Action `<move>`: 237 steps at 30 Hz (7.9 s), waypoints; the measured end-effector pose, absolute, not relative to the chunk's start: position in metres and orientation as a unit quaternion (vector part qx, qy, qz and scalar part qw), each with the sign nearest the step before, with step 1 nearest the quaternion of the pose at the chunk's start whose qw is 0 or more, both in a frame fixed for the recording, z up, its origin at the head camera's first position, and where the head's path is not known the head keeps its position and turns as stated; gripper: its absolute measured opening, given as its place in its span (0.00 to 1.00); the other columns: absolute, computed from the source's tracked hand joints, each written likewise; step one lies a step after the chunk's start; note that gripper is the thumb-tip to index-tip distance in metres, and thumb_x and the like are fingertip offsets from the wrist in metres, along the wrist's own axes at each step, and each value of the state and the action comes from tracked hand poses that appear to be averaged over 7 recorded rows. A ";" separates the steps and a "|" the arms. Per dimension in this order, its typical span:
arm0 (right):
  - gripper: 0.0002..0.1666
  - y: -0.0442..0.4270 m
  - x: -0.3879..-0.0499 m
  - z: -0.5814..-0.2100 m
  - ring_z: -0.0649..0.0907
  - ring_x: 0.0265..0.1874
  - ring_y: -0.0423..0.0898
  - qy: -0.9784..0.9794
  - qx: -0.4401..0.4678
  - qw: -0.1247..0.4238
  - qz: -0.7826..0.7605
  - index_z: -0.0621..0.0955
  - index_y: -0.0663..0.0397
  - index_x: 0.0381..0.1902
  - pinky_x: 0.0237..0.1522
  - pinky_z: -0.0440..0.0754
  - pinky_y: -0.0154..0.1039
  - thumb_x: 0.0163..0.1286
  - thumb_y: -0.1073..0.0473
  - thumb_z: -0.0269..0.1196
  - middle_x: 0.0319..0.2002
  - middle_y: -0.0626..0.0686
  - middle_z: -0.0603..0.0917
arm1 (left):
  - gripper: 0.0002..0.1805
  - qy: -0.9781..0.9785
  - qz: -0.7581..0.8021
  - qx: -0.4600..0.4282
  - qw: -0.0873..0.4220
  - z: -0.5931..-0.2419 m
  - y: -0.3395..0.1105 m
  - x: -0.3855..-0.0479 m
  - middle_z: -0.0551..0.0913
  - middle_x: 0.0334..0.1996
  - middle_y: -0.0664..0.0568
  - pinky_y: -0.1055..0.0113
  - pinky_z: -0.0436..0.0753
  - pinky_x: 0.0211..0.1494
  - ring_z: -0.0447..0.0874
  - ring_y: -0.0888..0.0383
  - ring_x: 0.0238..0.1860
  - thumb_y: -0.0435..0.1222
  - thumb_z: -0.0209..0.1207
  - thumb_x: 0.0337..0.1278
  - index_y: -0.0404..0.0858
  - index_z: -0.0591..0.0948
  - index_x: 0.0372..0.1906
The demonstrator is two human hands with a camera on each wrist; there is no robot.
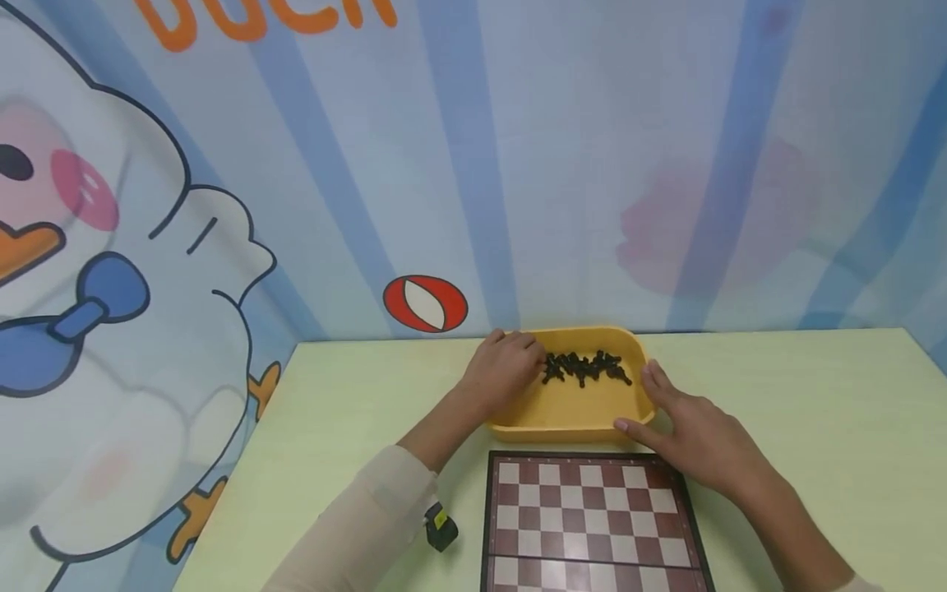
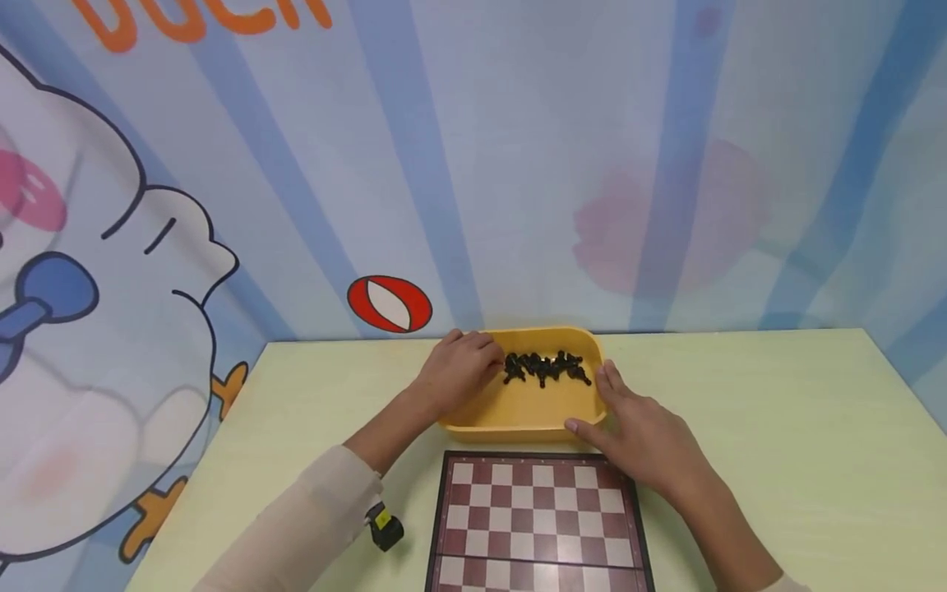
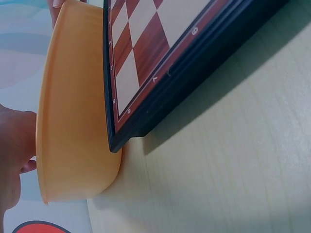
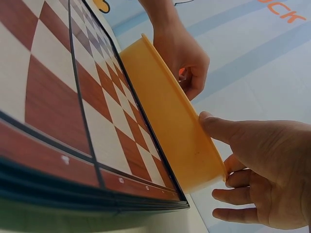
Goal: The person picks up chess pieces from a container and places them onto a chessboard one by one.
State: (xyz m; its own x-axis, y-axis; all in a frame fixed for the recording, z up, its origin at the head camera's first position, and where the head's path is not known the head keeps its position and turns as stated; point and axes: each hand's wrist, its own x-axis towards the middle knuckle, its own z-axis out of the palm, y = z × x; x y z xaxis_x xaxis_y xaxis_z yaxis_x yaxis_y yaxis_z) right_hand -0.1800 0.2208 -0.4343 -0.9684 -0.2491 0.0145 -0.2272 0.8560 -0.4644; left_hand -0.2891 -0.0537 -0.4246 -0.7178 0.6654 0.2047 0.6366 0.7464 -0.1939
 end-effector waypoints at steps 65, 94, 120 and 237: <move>0.62 0.226 -0.178 -0.432 0.77 0.67 0.75 0.963 -0.122 0.027 -0.240 0.52 0.60 0.85 0.56 0.82 0.71 0.75 0.23 0.55 0.84 0.66 0.54 | 0.03 -0.893 -0.303 -0.305 0.130 -0.424 -0.086 -0.226 0.90 0.34 0.56 0.65 0.89 0.45 0.87 0.62 0.35 0.35 0.69 0.65 0.41 0.88 0.40; 0.61 0.226 -0.172 -0.438 0.77 0.68 0.74 0.962 -0.109 0.019 -0.249 0.54 0.59 0.85 0.58 0.81 0.72 0.74 0.22 0.55 0.84 0.64 0.54 | 0.07 -0.868 -0.367 -0.278 0.188 -0.438 -0.101 -0.194 0.92 0.39 0.56 0.68 0.89 0.42 0.87 0.64 0.37 0.32 0.72 0.61 0.41 0.90 0.43; 0.61 0.223 -0.172 -0.436 0.78 0.67 0.74 0.967 -0.108 0.017 -0.229 0.54 0.58 0.85 0.56 0.82 0.71 0.74 0.21 0.55 0.84 0.64 0.55 | 0.09 -0.868 -0.387 -0.274 0.151 -0.417 -0.115 -0.179 0.92 0.41 0.60 0.67 0.88 0.44 0.86 0.67 0.39 0.30 0.71 0.62 0.43 0.89 0.45; 0.60 0.219 -0.178 -0.449 0.74 0.70 0.74 0.961 -0.126 0.040 -0.243 0.49 0.56 0.86 0.60 0.79 0.72 0.76 0.22 0.53 0.85 0.64 0.52 | 0.03 -0.943 -0.254 -0.214 0.029 -0.410 -0.121 -0.180 0.87 0.35 0.65 0.69 0.83 0.42 0.82 0.65 0.39 0.41 0.67 0.70 0.49 0.89 0.43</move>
State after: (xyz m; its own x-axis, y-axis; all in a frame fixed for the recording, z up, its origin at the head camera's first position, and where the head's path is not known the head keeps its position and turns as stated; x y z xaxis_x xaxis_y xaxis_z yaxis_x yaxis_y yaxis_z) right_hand -0.1778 0.2191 -0.4490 -0.9650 -0.2616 -0.0151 -0.2231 0.8504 -0.4766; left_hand -0.1803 -0.1214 -0.4099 -0.9069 0.3887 0.1624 0.4177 0.7794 0.4670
